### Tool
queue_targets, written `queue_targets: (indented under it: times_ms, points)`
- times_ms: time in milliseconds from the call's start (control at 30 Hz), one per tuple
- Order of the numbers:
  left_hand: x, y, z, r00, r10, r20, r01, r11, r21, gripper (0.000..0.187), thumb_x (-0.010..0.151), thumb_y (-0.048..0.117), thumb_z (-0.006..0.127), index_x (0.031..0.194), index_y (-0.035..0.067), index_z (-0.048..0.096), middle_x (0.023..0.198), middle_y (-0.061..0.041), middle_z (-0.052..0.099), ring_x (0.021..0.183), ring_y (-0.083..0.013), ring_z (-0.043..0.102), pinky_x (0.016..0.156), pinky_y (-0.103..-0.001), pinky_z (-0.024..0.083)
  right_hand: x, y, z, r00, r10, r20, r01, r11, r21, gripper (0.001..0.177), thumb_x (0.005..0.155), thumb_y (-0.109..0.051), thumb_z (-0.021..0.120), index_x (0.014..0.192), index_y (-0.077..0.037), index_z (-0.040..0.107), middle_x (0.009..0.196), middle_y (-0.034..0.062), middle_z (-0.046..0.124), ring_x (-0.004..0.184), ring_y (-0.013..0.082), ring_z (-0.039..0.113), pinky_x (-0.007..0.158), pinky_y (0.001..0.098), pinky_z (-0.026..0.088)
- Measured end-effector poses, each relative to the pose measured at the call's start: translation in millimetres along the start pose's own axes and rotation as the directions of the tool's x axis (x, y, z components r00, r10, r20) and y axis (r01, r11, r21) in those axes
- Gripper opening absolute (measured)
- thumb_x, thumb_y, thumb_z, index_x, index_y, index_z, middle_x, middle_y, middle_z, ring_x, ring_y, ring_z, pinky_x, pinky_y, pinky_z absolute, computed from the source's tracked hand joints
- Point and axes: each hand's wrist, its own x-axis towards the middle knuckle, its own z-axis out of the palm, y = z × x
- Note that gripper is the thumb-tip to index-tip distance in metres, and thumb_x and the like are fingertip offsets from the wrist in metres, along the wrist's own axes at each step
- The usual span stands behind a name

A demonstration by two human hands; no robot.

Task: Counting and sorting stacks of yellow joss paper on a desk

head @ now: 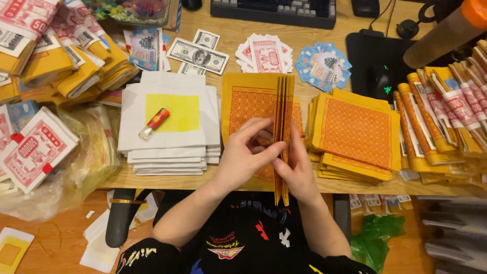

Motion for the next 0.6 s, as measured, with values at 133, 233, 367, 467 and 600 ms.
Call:
queue_targets:
  times_ms: [133, 233, 367, 467, 600]
  points:
    - [-0.8, 0.9, 0.8, 1.000, 0.001, 0.006, -0.001, 1.000, 0.018, 0.052, 0.083, 0.013, 0.077, 0.128, -0.004, 0.057, 0.116, -0.013, 0.058, 0.093, -0.0146, 0.063, 0.072, -0.025, 0.060, 0.7, -2.2, 2.9, 1.000, -0.003, -0.020, 0.003, 1.000, -0.011, 0.090, 0.084, -0.020, 0.066, 0.153, 0.001, 0.012, 0.157, 0.0231, 0.022, 0.144, 0.0310, 0.022, 0.118, 0.0456, 0.022]
    - [-1.1, 1.7, 0.5, 1.000, 0.011, 0.005, -0.011, 0.999, 0.047, 0.050, 0.084, 0.014, 0.076, 0.127, -0.004, 0.057, 0.116, -0.013, 0.058, 0.093, -0.0146, 0.063, 0.072, -0.025, 0.059, -1.6, 3.7, -1.4, 1.000, 0.000, -0.018, 0.000, 1.000, -0.013, 0.090, 0.085, -0.022, 0.065, 0.154, 0.001, 0.011, 0.157, 0.0228, 0.021, 0.144, 0.0305, 0.022, 0.118, 0.0458, 0.022]
    - [-1.7, 2.8, 0.4, 1.000, 0.010, 0.008, -0.010, 0.997, 0.074, 0.048, 0.086, 0.015, 0.074, 0.127, -0.003, 0.057, 0.116, -0.013, 0.059, 0.094, -0.0139, 0.063, 0.072, -0.026, 0.058, -3.3, 10.4, -5.7, 1.000, 0.003, -0.015, -0.003, 1.000, 0.027, 0.089, 0.084, -0.020, 0.063, 0.154, 0.000, 0.011, 0.157, 0.0217, 0.022, 0.143, 0.0295, 0.023, 0.117, 0.0453, 0.023]
    - [-1.3, -2.0, 1.7, 1.000, 0.018, -0.001, -0.018, 0.999, 0.041, 0.046, 0.087, 0.012, 0.071, 0.129, -0.003, 0.057, 0.115, -0.011, 0.058, 0.093, -0.0129, 0.062, 0.073, -0.024, 0.059, 3.1, -3.5, 4.1, 1.000, -0.027, -0.014, 0.027, 1.000, 0.006, 0.088, 0.085, -0.017, 0.064, 0.154, 0.000, 0.012, 0.157, 0.0220, 0.023, 0.143, 0.0299, 0.025, 0.117, 0.0465, 0.024]
    - [-1.4, 0.5, 3.7, 0.999, 0.027, -0.026, -0.025, 0.997, 0.067, 0.051, 0.084, 0.015, 0.076, 0.127, -0.005, 0.057, 0.112, -0.012, 0.059, 0.091, -0.0139, 0.063, 0.072, -0.024, 0.058, 4.3, -7.2, 9.1, 0.999, -0.038, -0.017, 0.039, 0.999, 0.035, 0.089, 0.085, -0.015, 0.063, 0.154, 0.000, 0.009, 0.156, 0.0235, 0.025, 0.143, 0.0310, 0.026, 0.117, 0.0482, 0.025]
